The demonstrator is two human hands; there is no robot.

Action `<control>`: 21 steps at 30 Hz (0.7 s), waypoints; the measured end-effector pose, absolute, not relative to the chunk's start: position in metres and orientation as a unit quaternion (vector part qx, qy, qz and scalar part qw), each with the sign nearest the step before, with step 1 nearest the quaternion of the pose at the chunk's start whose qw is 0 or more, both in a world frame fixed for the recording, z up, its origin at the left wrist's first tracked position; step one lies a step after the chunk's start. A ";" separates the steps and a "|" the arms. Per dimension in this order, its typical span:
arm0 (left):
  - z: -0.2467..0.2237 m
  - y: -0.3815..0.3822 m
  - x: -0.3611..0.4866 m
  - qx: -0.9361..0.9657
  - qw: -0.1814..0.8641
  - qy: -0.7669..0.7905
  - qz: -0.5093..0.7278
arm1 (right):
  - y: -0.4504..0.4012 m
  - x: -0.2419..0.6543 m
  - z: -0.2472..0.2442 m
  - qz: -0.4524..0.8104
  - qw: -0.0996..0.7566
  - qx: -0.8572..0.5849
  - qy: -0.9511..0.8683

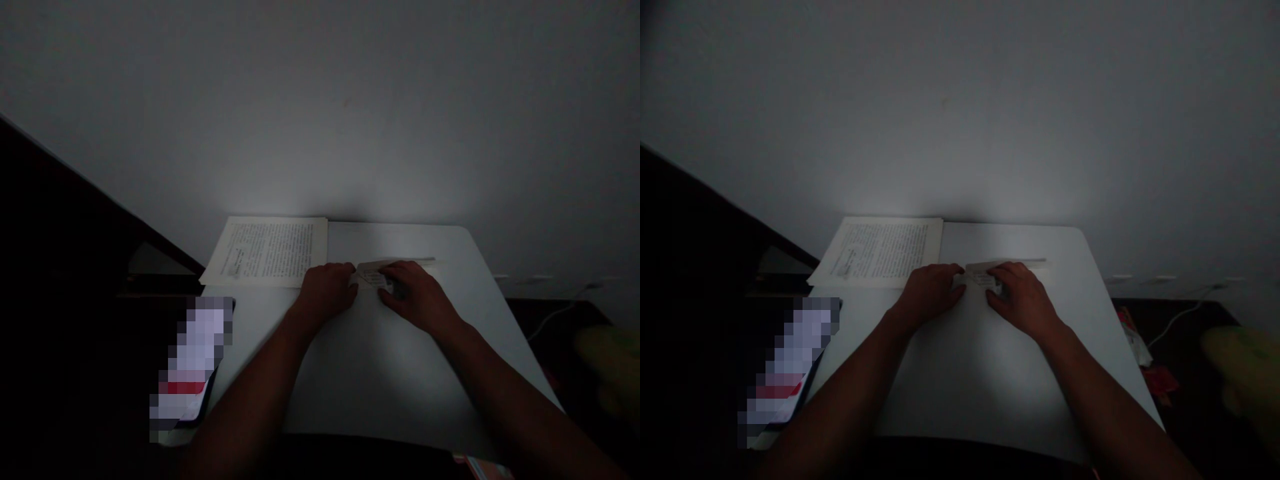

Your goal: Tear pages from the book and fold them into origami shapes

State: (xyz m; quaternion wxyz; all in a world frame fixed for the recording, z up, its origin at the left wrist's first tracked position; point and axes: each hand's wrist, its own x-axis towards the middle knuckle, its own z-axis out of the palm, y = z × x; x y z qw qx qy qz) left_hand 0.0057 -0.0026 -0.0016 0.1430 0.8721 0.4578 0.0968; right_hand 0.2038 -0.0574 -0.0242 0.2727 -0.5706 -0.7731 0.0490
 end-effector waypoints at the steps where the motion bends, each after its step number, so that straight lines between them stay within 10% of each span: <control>1: -0.003 -0.002 0.008 0.868 0.143 0.464 0.110 | -0.057 0.204 -0.024 0.047 0.270 -0.573 -0.772; 10: -0.008 0.003 0.022 0.862 0.146 0.461 0.154 | -0.060 0.206 -0.024 0.058 0.283 -0.565 -0.773; 21: -0.009 0.005 0.016 0.755 0.403 0.435 0.281 | -0.060 0.205 -0.025 0.071 0.314 -0.552 -0.769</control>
